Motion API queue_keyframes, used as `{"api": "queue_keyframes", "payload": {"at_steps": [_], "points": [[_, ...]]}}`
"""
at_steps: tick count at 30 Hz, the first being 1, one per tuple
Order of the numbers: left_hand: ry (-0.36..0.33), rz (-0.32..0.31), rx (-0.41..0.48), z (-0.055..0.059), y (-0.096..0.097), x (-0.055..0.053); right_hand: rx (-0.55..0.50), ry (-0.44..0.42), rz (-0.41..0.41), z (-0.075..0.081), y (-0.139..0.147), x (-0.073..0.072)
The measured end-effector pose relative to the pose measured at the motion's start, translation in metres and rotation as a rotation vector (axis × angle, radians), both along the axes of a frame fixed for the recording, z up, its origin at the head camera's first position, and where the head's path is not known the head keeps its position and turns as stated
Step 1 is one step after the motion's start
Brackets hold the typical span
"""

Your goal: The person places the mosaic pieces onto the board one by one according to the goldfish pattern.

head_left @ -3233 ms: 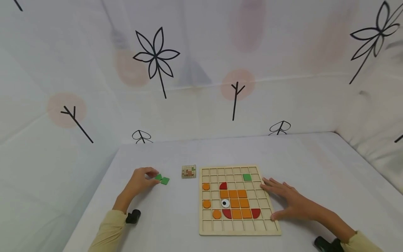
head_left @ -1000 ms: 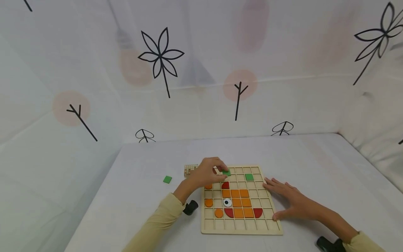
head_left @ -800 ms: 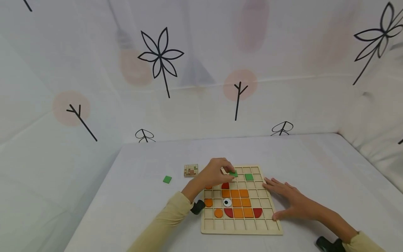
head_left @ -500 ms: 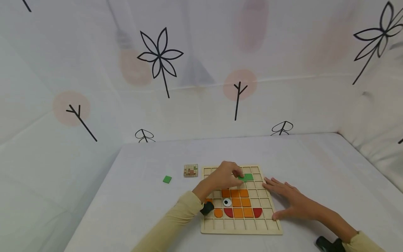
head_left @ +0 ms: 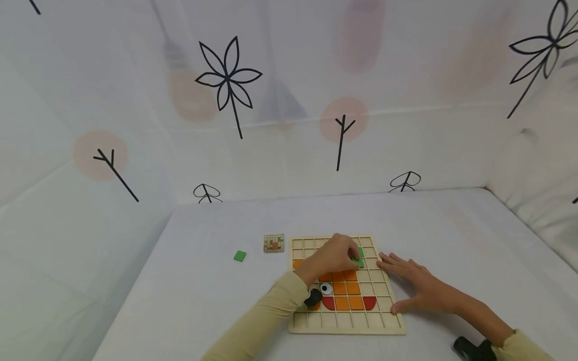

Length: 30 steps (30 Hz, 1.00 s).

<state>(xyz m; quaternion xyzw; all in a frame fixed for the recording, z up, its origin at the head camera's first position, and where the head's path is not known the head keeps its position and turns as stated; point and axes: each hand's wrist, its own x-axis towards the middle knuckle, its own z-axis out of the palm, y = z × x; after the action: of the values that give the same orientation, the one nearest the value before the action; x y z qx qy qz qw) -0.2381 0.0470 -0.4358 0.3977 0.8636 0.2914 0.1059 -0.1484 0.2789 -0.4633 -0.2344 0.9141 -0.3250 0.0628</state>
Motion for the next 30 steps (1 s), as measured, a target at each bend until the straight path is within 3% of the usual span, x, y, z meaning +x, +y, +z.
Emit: {"api": "queue_keyframes", "payload": {"at_steps": [11,18,26,30], "points": [[0.046,0.041,-0.079,-0.001,0.009,0.001,-0.021,0.038,0.011,-0.002,0.002,0.000],[0.038,0.045,-0.090,0.000,0.010,0.001,-0.010,0.019,-0.006,0.000,0.002,0.000],[0.080,-0.038,-0.018,0.007,-0.009,0.005,-0.003,-0.020,-0.014,0.001,0.000,-0.001],[0.062,-0.016,0.017,0.015,-0.027,0.010,0.028,-0.039,-0.026,0.002,0.000,0.000]]}}
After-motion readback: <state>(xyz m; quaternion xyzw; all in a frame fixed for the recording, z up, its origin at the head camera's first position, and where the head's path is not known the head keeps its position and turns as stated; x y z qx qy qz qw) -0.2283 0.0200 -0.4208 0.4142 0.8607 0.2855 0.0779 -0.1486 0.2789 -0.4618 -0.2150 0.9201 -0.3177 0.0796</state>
